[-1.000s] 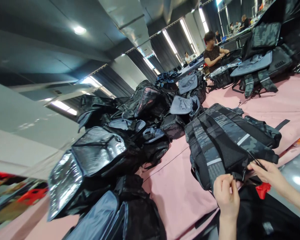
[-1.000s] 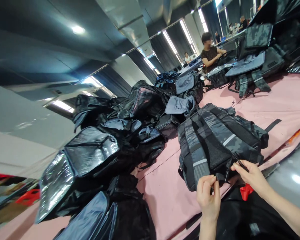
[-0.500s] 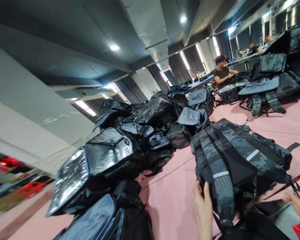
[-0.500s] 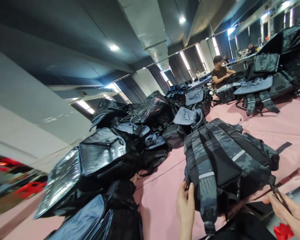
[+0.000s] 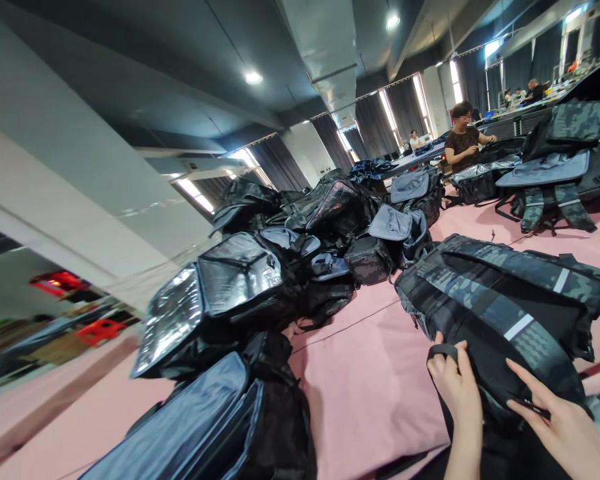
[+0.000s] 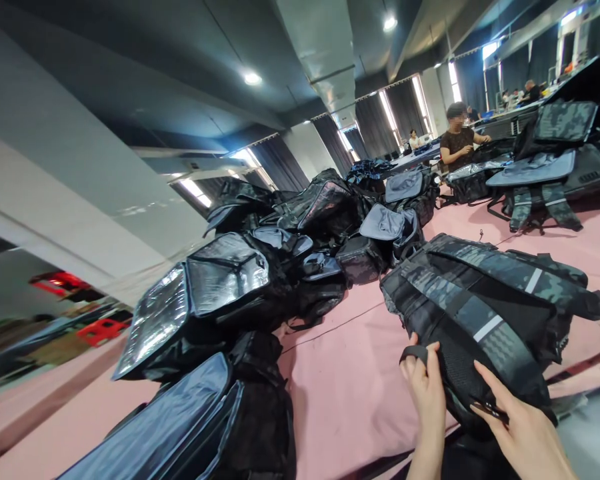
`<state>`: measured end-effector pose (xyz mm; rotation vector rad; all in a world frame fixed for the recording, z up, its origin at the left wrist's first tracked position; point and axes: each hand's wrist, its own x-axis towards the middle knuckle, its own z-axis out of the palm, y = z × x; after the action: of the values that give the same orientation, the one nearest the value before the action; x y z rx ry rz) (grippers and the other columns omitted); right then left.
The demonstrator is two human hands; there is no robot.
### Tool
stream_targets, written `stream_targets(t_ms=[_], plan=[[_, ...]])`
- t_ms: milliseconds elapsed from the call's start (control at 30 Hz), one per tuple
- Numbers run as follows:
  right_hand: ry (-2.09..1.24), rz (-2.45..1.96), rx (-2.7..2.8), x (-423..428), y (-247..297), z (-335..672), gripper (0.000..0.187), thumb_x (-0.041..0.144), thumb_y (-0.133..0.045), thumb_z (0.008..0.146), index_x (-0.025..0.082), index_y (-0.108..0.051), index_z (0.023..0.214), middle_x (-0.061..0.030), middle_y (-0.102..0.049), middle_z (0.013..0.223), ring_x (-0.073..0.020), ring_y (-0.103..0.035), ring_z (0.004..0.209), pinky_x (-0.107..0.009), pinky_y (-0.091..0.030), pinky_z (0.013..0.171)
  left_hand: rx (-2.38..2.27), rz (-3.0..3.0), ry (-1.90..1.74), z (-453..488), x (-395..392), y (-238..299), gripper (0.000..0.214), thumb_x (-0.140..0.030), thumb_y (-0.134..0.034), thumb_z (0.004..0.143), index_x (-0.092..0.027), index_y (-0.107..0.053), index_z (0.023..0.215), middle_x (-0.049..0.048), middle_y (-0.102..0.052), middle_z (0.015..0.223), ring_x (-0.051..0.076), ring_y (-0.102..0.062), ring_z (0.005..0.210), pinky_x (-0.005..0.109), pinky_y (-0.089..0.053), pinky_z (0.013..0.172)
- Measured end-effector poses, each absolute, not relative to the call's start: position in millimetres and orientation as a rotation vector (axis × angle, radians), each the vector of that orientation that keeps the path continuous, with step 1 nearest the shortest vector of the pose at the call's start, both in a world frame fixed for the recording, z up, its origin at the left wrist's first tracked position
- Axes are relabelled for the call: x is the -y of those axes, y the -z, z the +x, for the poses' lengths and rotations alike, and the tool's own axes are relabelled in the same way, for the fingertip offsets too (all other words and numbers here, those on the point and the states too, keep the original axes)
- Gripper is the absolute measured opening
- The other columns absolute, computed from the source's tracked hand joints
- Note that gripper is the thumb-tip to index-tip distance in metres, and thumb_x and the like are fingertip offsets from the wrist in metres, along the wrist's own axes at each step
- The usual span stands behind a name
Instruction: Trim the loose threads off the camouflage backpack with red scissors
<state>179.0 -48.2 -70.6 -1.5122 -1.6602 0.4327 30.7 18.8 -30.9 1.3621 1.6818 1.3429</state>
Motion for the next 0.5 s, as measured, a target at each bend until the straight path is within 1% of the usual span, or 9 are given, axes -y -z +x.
stream_targets(t_ms=[67,133,167,233,300,367,433,500], plan=[[-0.426,-1.575,1.686,43,78,185,0.050,0.043,-0.049,0.092,0.035,-0.042,0.140,0.0048,-0.071,0.083,-0.0124,-0.067,0.065,-0.016,-0.050,0.054,-1.448,0.993,-1.493,16,-24,31,0.036,-0.048,-0.051,0.086,-0.019,-0.072,0.089,0.0139,-0.054,0.134,0.028,-0.046,0.127,0.046,-0.034,0.110],[-0.452,-1.553,1.716,38,81,190,0.045,0.043,-0.052,0.090,0.039,-0.049,0.134,0.0050,-0.069,0.108,-0.0148,-0.069,0.082,-0.016,-0.053,0.062,-1.240,0.601,-1.613,-10,-25,34,0.035,-0.050,-0.059,0.080,-0.017,-0.070,0.087,0.0149,-0.062,0.123,0.028,-0.054,0.120,0.045,-0.042,0.105],[-0.469,-1.531,1.731,36,80,192,0.042,0.043,-0.055,0.089,0.040,-0.053,0.131,0.0054,-0.066,0.114,-0.0159,-0.069,0.086,-0.017,-0.054,0.064,-1.172,0.458,-1.670,-28,-24,37,0.034,-0.049,-0.064,0.077,-0.018,-0.070,0.088,0.0145,-0.065,0.118,0.028,-0.057,0.117,0.044,-0.045,0.103],[-0.489,-1.509,1.749,32,78,194,0.040,0.045,-0.058,0.086,0.040,-0.058,0.126,0.0058,-0.066,0.113,-0.0173,-0.069,0.083,-0.018,-0.055,0.064,-1.141,0.310,-1.811,-75,-16,40,0.027,-0.045,-0.067,0.074,-0.021,-0.069,0.086,0.0105,-0.069,0.111,0.026,-0.060,0.113,0.043,-0.047,0.101],[-0.486,-1.513,1.747,30,76,193,0.040,0.047,-0.060,0.085,0.040,-0.060,0.124,0.0064,-0.068,0.109,-0.0167,-0.070,0.072,-0.019,-0.055,0.058,-1.233,0.205,-1.966,-130,2,41,0.021,-0.043,-0.065,0.075,-0.023,-0.068,0.081,0.0079,-0.071,0.099,0.025,-0.063,0.108,0.044,-0.048,0.101],[-0.470,-1.523,1.715,28,73,192,0.039,0.050,-0.060,0.083,0.040,-0.062,0.121,0.0068,-0.069,0.104,-0.0150,-0.067,0.060,-0.020,-0.054,0.053,-1.397,0.166,-2.091,-183,29,36,0.019,-0.042,-0.064,0.075,-0.023,-0.064,0.074,0.0060,-0.071,0.091,0.025,-0.063,0.108,0.047,-0.048,0.102],[-0.491,-1.529,1.691,26,70,190,0.040,0.053,-0.061,0.081,0.039,-0.064,0.118,0.0065,-0.070,0.099,-0.0138,-0.063,0.051,-0.021,-0.052,0.049,-1.664,0.287,-2.257,-225,61,24,0.025,-0.048,-0.060,0.075,-0.024,-0.061,0.071,0.0060,-0.070,0.084,0.029,-0.062,0.107,0.053,-0.049,0.100],[-0.541,-1.549,1.659,23,66,189,0.044,0.058,-0.062,0.077,0.038,-0.066,0.116,0.0056,-0.071,0.095,-0.0136,-0.060,0.046,-0.022,-0.051,0.046,-1.892,0.426,-2.358,-247,89,10,0.030,-0.054,-0.056,0.075,-0.025,-0.061,0.071,0.0049,-0.068,0.077,0.030,-0.063,0.104,0.055,-0.051,0.096]])
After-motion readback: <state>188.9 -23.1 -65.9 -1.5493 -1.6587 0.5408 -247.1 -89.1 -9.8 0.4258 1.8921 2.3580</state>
